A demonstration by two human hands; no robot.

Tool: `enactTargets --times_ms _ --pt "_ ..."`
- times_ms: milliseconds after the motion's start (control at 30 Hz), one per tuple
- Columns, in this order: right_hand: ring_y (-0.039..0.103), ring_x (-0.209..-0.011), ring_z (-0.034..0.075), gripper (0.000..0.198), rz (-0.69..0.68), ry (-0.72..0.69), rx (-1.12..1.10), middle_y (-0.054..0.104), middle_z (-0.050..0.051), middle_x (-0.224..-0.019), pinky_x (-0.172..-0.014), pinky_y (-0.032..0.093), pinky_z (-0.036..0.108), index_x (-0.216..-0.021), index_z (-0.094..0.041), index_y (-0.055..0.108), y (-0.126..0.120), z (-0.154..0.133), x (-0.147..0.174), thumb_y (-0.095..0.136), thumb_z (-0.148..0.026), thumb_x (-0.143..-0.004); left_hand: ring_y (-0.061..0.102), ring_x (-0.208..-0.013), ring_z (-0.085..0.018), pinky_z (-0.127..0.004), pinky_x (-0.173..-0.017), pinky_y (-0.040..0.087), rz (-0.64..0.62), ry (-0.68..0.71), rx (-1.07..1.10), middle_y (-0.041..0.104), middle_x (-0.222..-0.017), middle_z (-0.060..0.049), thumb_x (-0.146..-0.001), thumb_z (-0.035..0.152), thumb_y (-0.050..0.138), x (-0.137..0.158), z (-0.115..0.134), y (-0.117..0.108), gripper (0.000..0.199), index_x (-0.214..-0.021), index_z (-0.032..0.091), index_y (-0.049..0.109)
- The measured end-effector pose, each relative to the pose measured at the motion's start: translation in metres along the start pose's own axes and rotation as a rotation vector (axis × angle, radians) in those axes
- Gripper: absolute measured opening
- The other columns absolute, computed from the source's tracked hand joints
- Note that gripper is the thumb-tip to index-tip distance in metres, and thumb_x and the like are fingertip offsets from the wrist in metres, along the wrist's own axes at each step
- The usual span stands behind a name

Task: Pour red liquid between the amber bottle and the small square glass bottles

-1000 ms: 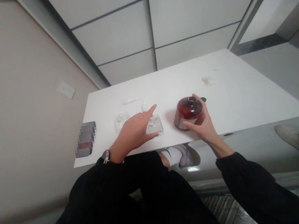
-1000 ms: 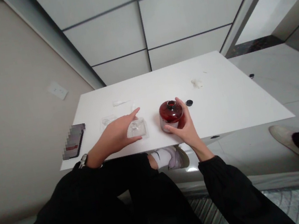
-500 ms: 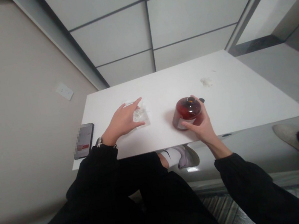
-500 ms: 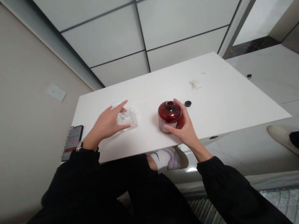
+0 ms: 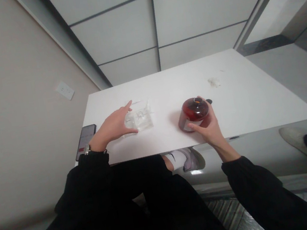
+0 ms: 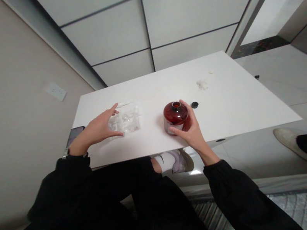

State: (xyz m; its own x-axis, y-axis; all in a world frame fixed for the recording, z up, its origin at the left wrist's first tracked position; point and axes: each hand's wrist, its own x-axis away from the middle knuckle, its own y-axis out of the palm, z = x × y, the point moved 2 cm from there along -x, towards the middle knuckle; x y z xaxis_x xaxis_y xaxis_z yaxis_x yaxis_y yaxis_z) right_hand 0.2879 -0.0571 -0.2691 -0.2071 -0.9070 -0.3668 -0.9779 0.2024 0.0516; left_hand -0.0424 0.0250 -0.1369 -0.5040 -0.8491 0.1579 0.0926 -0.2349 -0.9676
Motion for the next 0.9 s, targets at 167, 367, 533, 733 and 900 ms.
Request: enactTargets --times_ms 167,367,533,733,900 --pt "0.047 -0.153 0.033 0.097 -0.007 0.004 -0.013 0.049 0.008 -0.164 -0.131 0.031 0.063 -0.155 -0.037 0.049 0.001 0.000 0.000 0.095 -0.040 -0.070 0.061 -0.137 -0.034 -0.041 -0.112 0.047 -0.013 -0.038 0.080 0.064 -0.149 -0.015 -0.081 0.046 0.084 0.004 -0.005 0.002 0.114 -0.171 0.020 0.019" --pt "0.050 -0.151 0.034 0.097 -0.001 0.004 -0.016 0.052 0.010 -0.162 -0.130 0.033 0.061 -0.155 -0.034 0.050 0.000 0.001 0.001 0.096 -0.038 -0.070 0.062 -0.132 -0.032 -0.042 -0.116 0.045 0.033 0.051 0.168 0.065 -0.142 -0.016 -0.078 0.044 0.088 -0.007 -0.017 0.013 0.117 -0.171 0.017 0.021" --pt "0.049 -0.152 0.034 0.098 -0.019 0.026 0.008 0.051 0.011 -0.163 -0.130 0.033 0.061 -0.156 -0.034 0.048 0.000 0.001 0.001 0.095 -0.041 -0.070 0.062 -0.132 -0.031 -0.044 -0.117 0.044 0.082 0.097 0.254 0.061 -0.149 -0.016 -0.076 0.046 0.090 -0.011 -0.023 0.022 0.118 -0.170 0.020 0.025" --pt "0.055 -0.146 0.034 0.092 0.005 0.023 0.035 0.054 0.013 -0.158 -0.125 0.041 0.060 -0.150 -0.031 0.052 0.003 -0.004 -0.002 0.095 -0.045 -0.070 0.063 -0.133 -0.031 -0.044 -0.117 0.044 0.123 0.028 0.270 0.069 -0.142 -0.012 -0.078 0.043 0.087 -0.007 -0.019 0.025 0.109 -0.169 0.021 0.030" --pt "0.059 -0.140 0.031 0.087 -0.084 -0.028 0.090 0.058 0.012 -0.150 -0.123 0.045 0.057 -0.146 -0.032 0.048 0.026 -0.017 -0.025 0.093 -0.048 -0.073 0.063 -0.134 -0.032 -0.045 -0.117 0.045 0.132 0.006 0.257 0.068 -0.144 -0.013 -0.079 0.042 0.086 -0.004 -0.017 0.024 0.107 -0.168 0.018 0.032"
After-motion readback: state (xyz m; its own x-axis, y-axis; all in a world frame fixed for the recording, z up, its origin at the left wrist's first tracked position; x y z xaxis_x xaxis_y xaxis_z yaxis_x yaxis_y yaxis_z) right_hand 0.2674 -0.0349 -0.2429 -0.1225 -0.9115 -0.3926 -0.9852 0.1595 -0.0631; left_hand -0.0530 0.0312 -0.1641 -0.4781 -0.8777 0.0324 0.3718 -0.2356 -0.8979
